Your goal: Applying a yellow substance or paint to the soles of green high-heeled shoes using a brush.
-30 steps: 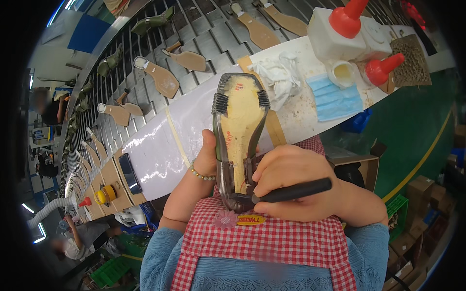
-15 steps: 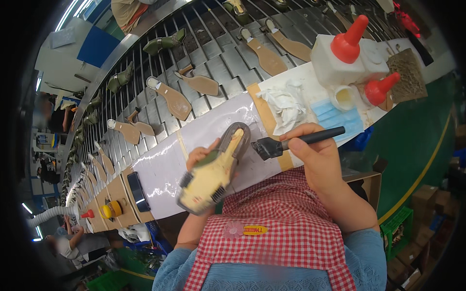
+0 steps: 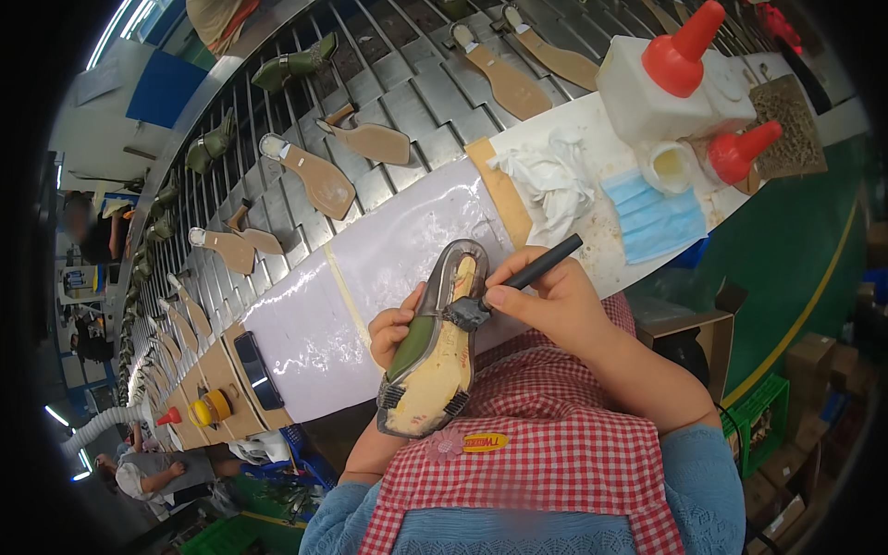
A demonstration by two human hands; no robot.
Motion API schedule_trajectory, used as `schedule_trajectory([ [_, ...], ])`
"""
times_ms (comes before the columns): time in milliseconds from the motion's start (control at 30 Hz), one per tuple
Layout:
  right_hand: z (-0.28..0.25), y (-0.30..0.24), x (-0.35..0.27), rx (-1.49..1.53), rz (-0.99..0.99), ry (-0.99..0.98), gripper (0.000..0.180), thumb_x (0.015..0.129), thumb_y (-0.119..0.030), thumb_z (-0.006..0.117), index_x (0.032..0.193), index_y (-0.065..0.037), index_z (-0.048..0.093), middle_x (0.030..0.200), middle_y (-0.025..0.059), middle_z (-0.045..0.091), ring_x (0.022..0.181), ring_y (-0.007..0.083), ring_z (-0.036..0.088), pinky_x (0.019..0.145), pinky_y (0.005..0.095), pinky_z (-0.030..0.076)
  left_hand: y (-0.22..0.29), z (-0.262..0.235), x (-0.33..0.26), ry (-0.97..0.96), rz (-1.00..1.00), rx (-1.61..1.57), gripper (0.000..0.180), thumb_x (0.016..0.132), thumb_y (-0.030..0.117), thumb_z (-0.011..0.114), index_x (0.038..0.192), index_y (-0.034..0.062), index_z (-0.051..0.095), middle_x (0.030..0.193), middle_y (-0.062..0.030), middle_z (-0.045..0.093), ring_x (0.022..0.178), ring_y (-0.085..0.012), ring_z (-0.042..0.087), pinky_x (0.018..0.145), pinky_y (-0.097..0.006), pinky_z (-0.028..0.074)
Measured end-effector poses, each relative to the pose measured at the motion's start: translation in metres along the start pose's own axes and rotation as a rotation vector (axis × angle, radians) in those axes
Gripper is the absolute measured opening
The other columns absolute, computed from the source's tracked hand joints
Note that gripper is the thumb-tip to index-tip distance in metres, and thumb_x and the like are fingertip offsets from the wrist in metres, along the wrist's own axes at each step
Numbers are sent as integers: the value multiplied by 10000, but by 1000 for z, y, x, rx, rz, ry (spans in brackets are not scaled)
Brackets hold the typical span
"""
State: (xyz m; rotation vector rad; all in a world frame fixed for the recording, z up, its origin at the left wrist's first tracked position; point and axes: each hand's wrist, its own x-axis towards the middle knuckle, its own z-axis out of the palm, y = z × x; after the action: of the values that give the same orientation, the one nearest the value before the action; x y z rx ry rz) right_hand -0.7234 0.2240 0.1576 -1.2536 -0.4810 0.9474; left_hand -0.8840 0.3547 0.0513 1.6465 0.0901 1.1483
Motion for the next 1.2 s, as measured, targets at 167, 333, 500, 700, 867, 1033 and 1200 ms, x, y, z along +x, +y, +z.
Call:
schedule_trajectory([
  [167,4,2,4,-33,9,31,120,810,-51,692,908,-20,629,859,20,626,826,76,558,748,231,434,2,-2,2,-12,9,-28,625,636,-100,778,1050,69,342,1095,-110,389,1179,-425,494,990,-417,482],
  [333,7,4,9,-188,-152,122,120,811,-67,696,893,-21,620,851,12,607,821,79,548,743,236,432,5,-1,2,9,-12,-40,615,640,-101,775,1045,61,341,1098,-110,387,1182,-427,491,976,-406,495],
  [500,9,8,9,-388,-415,146,132,794,-50,703,887,-29,612,847,41,598,809,133,562,747,270,437,7,-1,2,28,-9,-21,610,645,-101,771,1043,59,338,1095,-110,385,1183,-425,491,973,-403,498],
  [700,16,2,-7,-393,-373,14,139,781,-6,686,888,-30,600,885,67,584,835,161,554,741,279,427,7,-6,-4,30,-5,-2,612,653,-77,779,1051,65,335,1074,-127,383,1176,-423,497,969,-425,497],
  [867,19,1,-9,-386,-344,-18,133,777,-52,712,865,-48,612,832,51,594,796,161,553,707,275,421,11,-9,-3,2,-37,-42,572,680,-82,753,1045,68,339,1083,-122,383,1196,-426,476,986,-443,482],
  [1033,19,-5,-8,-282,-164,-23,101,787,-61,707,836,-44,620,830,39,602,799,130,554,722,263,423,9,-8,1,-2,-26,-50,564,684,-80,750,1047,66,344,1085,-122,382,1196,-423,477,990,-448,477],
  [1200,16,-20,2,-6,-13,-8,104,802,-50,686,875,-24,617,863,42,623,806,108,560,742,249,433,2,-10,3,44,-9,-74,567,684,-80,753,1047,63,342,1065,-124,397,1201,-429,471,994,-455,467],
])
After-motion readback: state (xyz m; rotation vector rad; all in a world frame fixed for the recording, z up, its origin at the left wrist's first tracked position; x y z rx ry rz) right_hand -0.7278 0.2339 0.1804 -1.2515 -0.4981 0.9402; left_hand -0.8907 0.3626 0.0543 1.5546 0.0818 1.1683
